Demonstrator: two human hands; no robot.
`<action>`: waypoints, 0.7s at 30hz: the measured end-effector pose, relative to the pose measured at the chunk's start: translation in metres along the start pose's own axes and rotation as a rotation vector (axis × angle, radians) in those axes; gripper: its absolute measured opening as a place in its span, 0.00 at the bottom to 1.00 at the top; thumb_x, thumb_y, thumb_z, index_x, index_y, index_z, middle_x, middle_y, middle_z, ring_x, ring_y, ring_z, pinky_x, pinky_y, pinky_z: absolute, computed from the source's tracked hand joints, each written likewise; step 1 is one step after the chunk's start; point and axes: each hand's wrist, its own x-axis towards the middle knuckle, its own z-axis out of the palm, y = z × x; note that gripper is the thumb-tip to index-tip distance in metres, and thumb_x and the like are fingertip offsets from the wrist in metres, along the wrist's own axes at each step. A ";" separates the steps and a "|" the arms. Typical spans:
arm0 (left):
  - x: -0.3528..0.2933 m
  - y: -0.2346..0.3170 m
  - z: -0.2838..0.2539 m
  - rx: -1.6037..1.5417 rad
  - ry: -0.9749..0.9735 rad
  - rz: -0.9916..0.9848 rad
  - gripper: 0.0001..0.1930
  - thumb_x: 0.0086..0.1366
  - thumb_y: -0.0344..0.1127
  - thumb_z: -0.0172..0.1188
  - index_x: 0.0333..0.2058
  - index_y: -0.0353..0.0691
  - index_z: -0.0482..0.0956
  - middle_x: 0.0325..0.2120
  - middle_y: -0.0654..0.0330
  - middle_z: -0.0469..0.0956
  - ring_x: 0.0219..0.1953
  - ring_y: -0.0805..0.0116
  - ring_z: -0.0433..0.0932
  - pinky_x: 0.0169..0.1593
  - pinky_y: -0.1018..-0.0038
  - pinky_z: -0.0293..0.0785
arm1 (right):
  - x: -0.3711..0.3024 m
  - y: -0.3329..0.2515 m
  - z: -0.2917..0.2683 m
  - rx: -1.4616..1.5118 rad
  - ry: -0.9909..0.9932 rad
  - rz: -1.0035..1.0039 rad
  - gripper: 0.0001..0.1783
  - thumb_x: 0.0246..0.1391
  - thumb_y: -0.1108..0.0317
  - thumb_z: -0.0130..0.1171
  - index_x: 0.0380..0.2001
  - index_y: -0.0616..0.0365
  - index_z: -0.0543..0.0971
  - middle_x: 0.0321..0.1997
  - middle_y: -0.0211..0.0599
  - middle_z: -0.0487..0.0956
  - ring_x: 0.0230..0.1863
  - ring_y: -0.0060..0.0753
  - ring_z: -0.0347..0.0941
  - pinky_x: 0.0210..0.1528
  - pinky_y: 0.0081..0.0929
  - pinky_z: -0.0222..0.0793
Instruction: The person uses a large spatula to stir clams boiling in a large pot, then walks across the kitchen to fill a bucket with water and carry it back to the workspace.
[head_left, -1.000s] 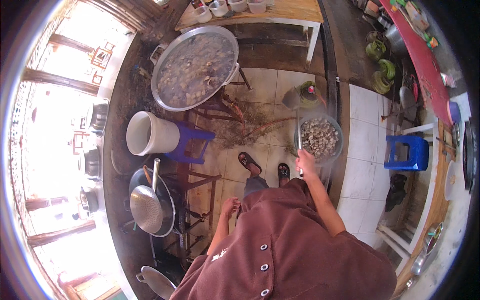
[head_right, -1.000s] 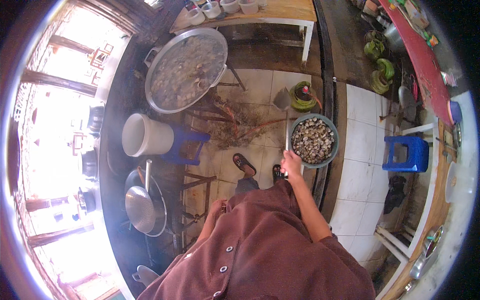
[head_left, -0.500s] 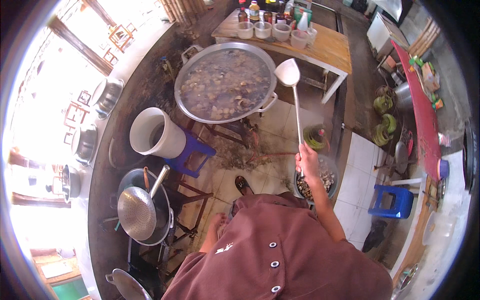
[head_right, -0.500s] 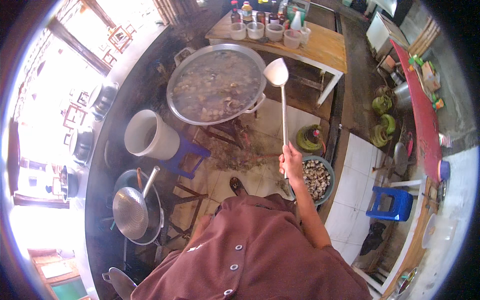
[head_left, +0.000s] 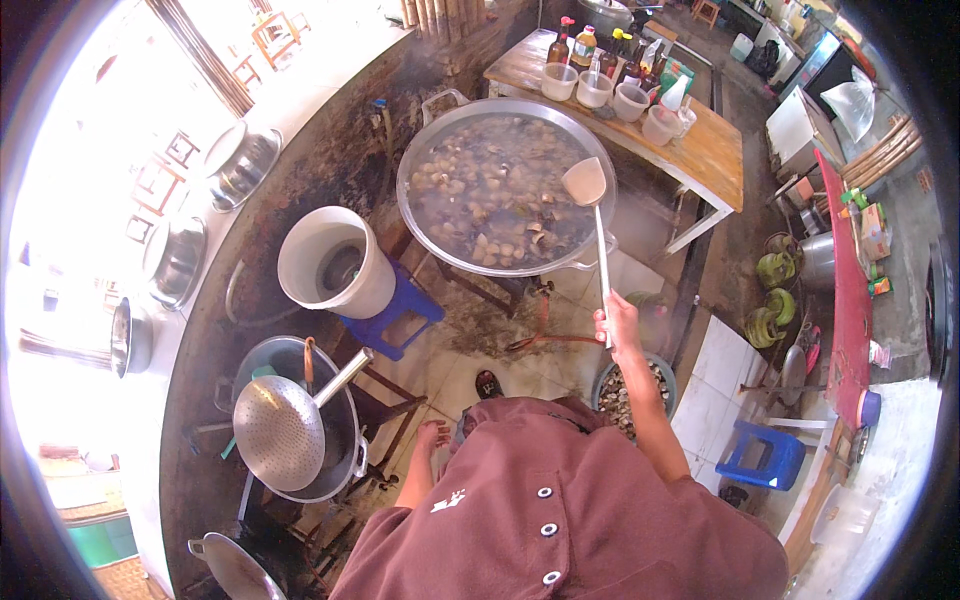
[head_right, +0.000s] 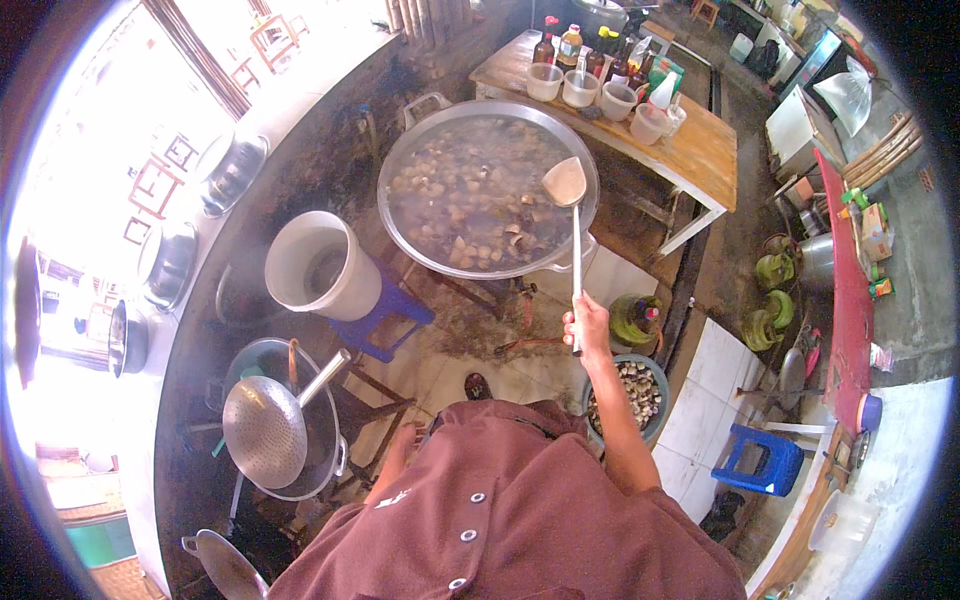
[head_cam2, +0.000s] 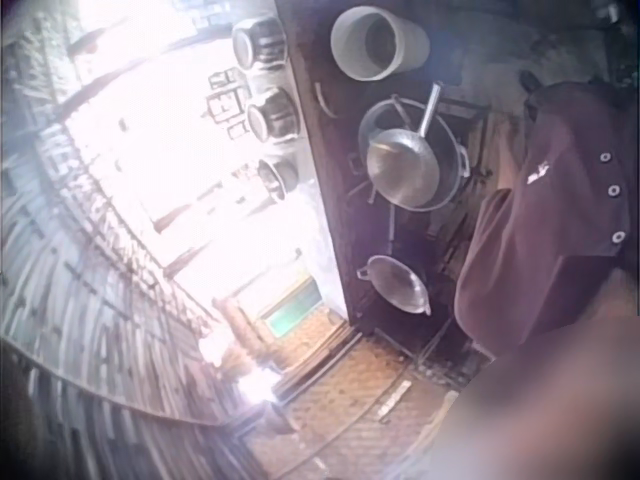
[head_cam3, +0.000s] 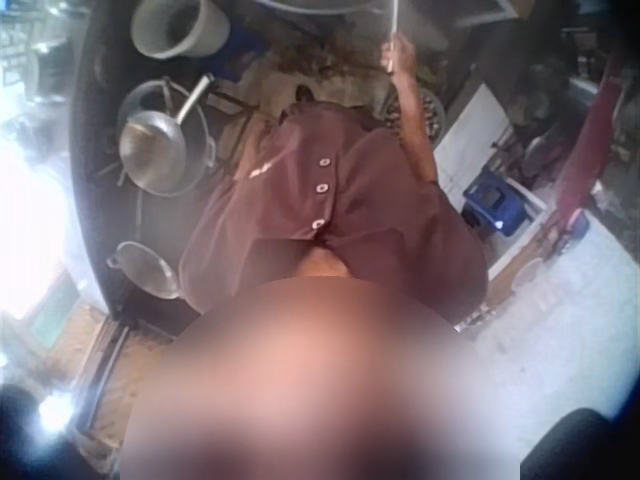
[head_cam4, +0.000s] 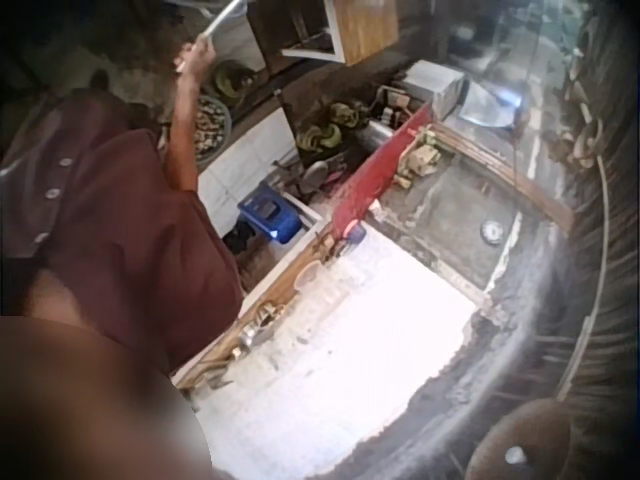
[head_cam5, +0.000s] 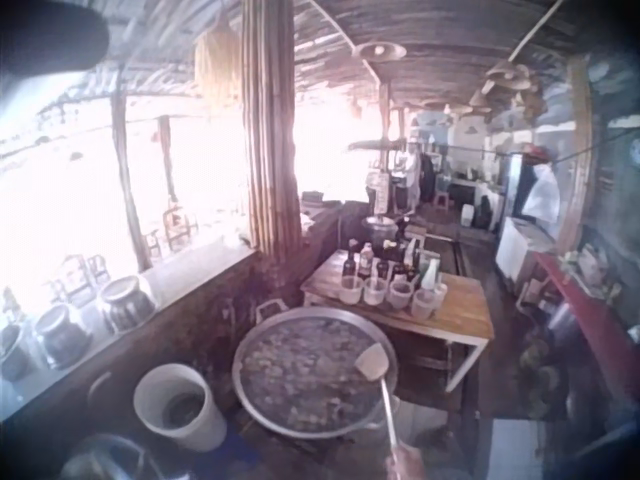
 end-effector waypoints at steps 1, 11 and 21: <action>0.001 -0.007 -0.009 -0.027 0.009 0.002 0.16 0.67 0.37 0.41 0.47 0.40 0.74 0.30 0.57 0.79 0.25 0.64 0.77 0.29 0.66 0.74 | 0.002 0.000 0.004 0.007 0.005 0.006 0.21 0.66 0.59 0.48 0.58 0.54 0.66 0.20 0.25 0.68 0.13 0.12 0.58 0.12 0.14 0.57; 0.013 -0.006 -0.059 -0.146 0.042 -0.049 0.16 0.65 0.35 0.42 0.48 0.41 0.73 0.30 0.57 0.79 0.25 0.65 0.76 0.28 0.67 0.73 | 0.008 0.004 0.034 0.070 0.002 0.006 0.16 0.66 0.59 0.48 0.52 0.53 0.68 0.21 0.26 0.68 0.13 0.13 0.58 0.12 0.15 0.57; 0.022 0.050 -0.026 -0.027 -0.038 0.096 0.16 0.67 0.37 0.40 0.47 0.41 0.73 0.32 0.59 0.79 0.27 0.67 0.77 0.30 0.69 0.73 | 0.011 0.009 0.028 0.247 -0.046 0.091 0.12 0.66 0.59 0.46 0.46 0.54 0.68 0.22 0.28 0.67 0.14 0.14 0.59 0.12 0.15 0.56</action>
